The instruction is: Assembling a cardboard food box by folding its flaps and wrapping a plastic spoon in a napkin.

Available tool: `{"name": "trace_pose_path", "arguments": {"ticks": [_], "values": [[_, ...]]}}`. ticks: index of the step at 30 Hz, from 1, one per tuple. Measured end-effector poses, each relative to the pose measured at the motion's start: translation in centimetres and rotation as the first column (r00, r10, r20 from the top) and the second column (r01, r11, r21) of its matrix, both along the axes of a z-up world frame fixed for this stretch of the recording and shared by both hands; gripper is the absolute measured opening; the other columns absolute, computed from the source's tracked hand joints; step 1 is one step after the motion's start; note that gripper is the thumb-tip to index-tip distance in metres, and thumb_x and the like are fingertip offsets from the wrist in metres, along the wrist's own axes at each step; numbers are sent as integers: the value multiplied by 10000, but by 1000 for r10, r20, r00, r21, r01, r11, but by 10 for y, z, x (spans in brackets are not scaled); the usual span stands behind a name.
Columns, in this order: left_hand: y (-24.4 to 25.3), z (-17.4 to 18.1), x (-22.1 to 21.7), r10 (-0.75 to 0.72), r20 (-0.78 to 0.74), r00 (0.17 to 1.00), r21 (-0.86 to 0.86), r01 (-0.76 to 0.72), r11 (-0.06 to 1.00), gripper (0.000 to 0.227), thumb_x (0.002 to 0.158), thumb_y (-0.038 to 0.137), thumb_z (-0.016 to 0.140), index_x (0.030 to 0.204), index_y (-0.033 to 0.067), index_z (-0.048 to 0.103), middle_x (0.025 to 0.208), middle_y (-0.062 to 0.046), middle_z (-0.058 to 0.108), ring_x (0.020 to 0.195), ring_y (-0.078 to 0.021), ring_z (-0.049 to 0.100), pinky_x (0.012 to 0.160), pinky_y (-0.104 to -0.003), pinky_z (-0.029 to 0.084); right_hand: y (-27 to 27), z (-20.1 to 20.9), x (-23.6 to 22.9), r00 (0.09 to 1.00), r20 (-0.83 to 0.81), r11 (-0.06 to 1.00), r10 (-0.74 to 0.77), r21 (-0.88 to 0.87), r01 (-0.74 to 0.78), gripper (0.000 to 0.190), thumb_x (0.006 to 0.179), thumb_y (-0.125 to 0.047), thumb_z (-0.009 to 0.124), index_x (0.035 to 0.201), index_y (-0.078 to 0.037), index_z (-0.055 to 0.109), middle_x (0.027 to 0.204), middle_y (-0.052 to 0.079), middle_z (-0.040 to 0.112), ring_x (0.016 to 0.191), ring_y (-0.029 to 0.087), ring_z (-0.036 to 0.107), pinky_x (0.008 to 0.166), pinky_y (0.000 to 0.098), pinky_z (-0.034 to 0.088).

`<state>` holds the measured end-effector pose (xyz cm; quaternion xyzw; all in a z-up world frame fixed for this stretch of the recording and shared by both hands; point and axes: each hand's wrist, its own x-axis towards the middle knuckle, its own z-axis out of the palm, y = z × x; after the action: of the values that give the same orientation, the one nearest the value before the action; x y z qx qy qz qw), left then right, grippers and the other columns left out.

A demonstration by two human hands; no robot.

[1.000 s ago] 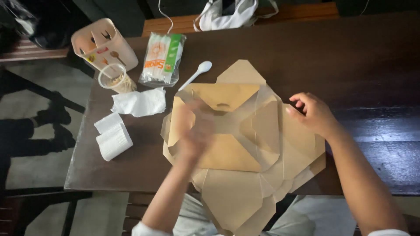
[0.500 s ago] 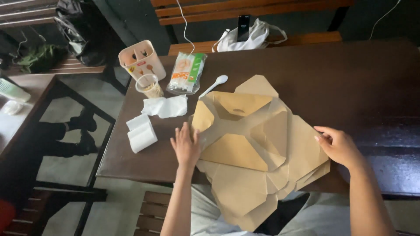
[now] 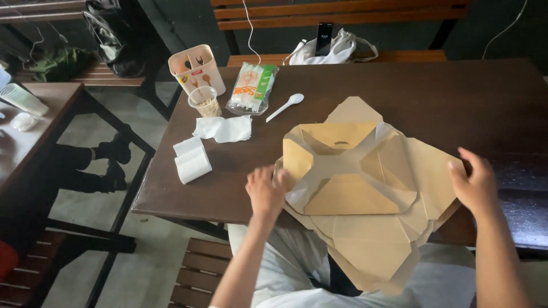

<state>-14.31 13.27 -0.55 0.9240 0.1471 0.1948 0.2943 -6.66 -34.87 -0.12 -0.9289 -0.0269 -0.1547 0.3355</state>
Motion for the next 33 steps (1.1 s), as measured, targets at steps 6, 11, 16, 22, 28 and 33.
{"name": "trace_pose_path", "arguments": {"ticks": [6,11,16,22,28,33], "values": [[43,26,109,-81,146,986,80,69,994,296,998,276,551,1180,91,693,1108,-115,702,1035,-351,633,926,-505,459,-23,-48,-21,959,269,966,-87,259,15,318,1168,-31,585,1439,132,563,1306,303,623,1169,360,616,991,412,501],[51,2,218,-101,19,995,258,93,962,396,898,226,582,1257,101,693,1172,-146,694,1059,-394,600,852,-513,496,-22,-48,-22,961,231,973,-150,205,103,301,1131,-65,664,1398,66,623,1221,221,663,1062,324,636,899,415,517],[48,-27,259,-43,-98,994,456,83,886,204,890,261,639,1001,119,732,1065,-80,659,1070,-324,591,828,-495,488,-25,-49,-21,963,218,957,-156,273,94,266,1159,-54,659,1397,56,622,1199,172,640,1030,250,611,914,346,505],[42,-43,276,-44,-201,979,540,148,828,202,943,144,565,957,142,767,1005,-78,685,944,-314,648,761,-429,512,-34,-60,-18,969,197,964,-146,250,95,272,1170,-44,667,1420,58,636,1184,156,635,973,234,600,865,337,483],[29,-40,286,2,-265,964,505,137,852,249,854,-12,582,890,128,785,877,-85,746,824,-344,745,625,-438,572,-33,-57,-21,974,152,959,-167,256,124,208,1178,-43,671,1365,45,683,1181,145,645,1011,225,613,875,325,509],[27,-34,287,-2,-278,961,403,119,907,255,877,-29,536,907,100,755,879,-117,748,827,-364,741,652,-455,583,-39,-63,-22,976,155,963,-151,247,110,183,1199,-45,668,1349,57,694,1169,147,645,1018,223,610,882,330,500]]}}
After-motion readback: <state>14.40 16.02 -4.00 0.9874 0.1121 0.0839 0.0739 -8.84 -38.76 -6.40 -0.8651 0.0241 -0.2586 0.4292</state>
